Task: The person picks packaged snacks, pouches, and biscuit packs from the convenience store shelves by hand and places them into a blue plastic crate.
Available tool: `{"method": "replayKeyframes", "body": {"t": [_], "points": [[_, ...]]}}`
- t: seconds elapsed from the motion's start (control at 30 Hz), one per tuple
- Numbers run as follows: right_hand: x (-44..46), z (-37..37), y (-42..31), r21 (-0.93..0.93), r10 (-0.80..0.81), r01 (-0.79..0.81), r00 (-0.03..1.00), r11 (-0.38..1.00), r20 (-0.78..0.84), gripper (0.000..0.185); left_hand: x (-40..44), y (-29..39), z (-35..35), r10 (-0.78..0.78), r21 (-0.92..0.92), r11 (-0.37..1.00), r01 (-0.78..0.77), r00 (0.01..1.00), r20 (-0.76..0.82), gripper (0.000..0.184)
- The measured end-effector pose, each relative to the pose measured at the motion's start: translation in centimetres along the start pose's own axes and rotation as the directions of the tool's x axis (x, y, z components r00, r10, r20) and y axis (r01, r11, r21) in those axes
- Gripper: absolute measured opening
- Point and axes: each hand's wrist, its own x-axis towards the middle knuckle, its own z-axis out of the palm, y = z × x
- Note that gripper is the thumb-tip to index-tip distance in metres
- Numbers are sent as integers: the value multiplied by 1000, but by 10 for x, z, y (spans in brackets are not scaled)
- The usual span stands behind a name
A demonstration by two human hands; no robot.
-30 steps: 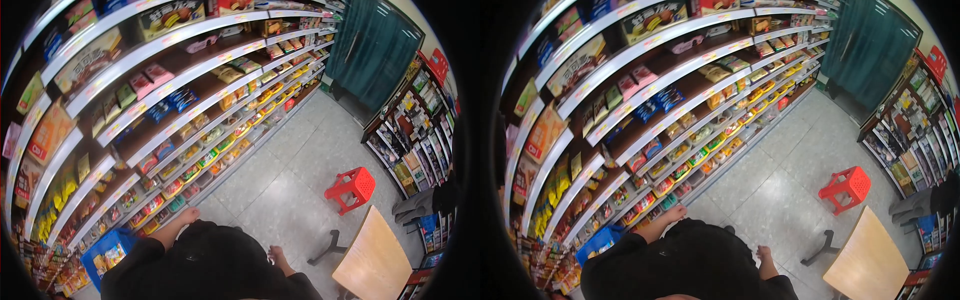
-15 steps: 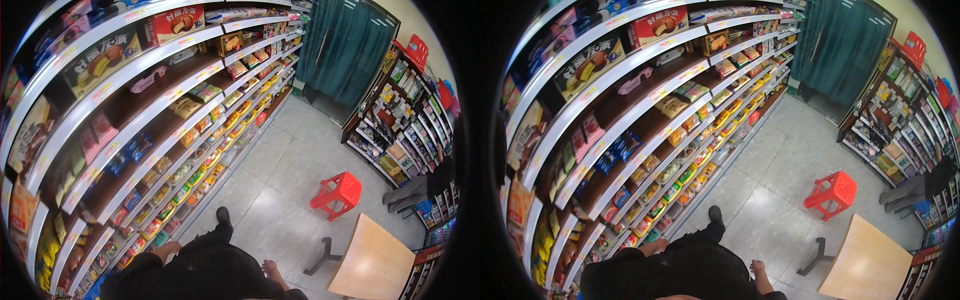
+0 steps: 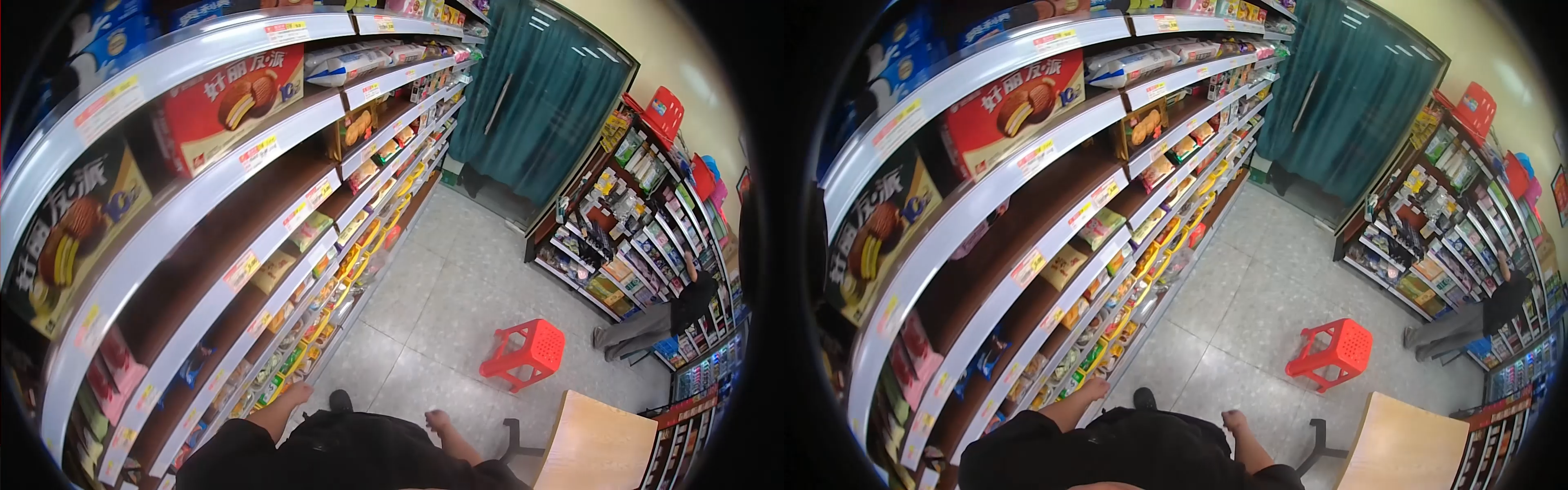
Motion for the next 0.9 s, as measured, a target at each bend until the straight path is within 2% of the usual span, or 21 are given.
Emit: {"method": "replayKeyframes", "body": {"t": [0.03,0.1,0.13,0.17,0.23,0.27,0.3,0.33,0.4,0.43,0.47,0.53,0.57,0.63,0.67,0.73,0.77,0.8,0.83,0.87,0.9], "points": [[-7,-5,-28,266,-6,23,998,964,-64,34,6,17,-5,5,5,1000,-5,1000,4,37],[-4,-18,-73,348,-40,59,997,936,-61,33,32,33,-14,334,83,942,-324,928,-168,35],[-1,-20,-93,421,-77,92,996,902,-54,34,41,44,-17,324,-41,942,-334,933,-157,34],[1,-21,-112,379,-80,95,995,921,-54,34,50,60,-16,314,-165,927,-336,938,-146,33],[7,-21,-140,308,-115,124,992,943,-47,34,15,118,-32,216,-397,892,-214,975,-40,34],[12,-23,-150,226,-145,151,988,962,-44,34,4,138,-33,239,-448,863,-235,970,-47,34],[40,-13,-142,234,-207,232,970,944,-127,33,-4,155,-33,260,-498,830,-253,964,-56,34],[44,-15,-154,238,-207,230,971,943,-120,33,-13,170,-34,254,-494,833,-248,966,-56,34],[49,-26,-187,368,-156,154,987,917,-24,35,-33,200,-41,281,-660,728,-185,959,41,43],[54,-30,-201,484,-174,137,984,864,31,46,-44,213,-47,278,-657,731,-183,960,43,43],[55,-37,-220,487,-176,139,984,862,32,46,-53,227,-54,320,-677,707,-206,946,46,47],[31,-58,-277,601,-199,151,980,785,13,66,-63,250,-73,358,-695,681,-233,933,38,52],[44,-63,-295,599,-207,153,978,786,21,66,-66,257,-84,414,-731,635,-249,909,50,56],[75,-71,-328,506,-345,313,938,804,-33,86,-77,275,-110,460,-766,587,-263,887,47,61],[79,-81,-354,502,-357,319,934,804,-22,86,-85,289,-126,527,-749,558,-356,850,-11,63],[71,-108,-417,388,-626,632,763,670,-161,91,-97,317,-152,581,-722,522,-454,809,-89,64],[66,-124,-448,392,-641,639,754,662,-145,91,-103,331,-163,672,-695,393,-602,704,-230,65],[61,-142,-480,355,-742,756,637,549,-210,88,-110,348,-176,738,-637,251,-729,570,-361,65],[57,-160,-507,312,-820,851,506,423,-268,86,-124,370,-190,731,-602,179,-778,514,-448,67],[56,-176,-530,321,-829,852,497,412,-255,86,-136,390,-203,723,-589,187,-786,516,-460,67],[56,-191,-554,156,-876,948,318,279,-362,79,-146,408,-216,724,-378,189,-906,389,-569,65]]}}
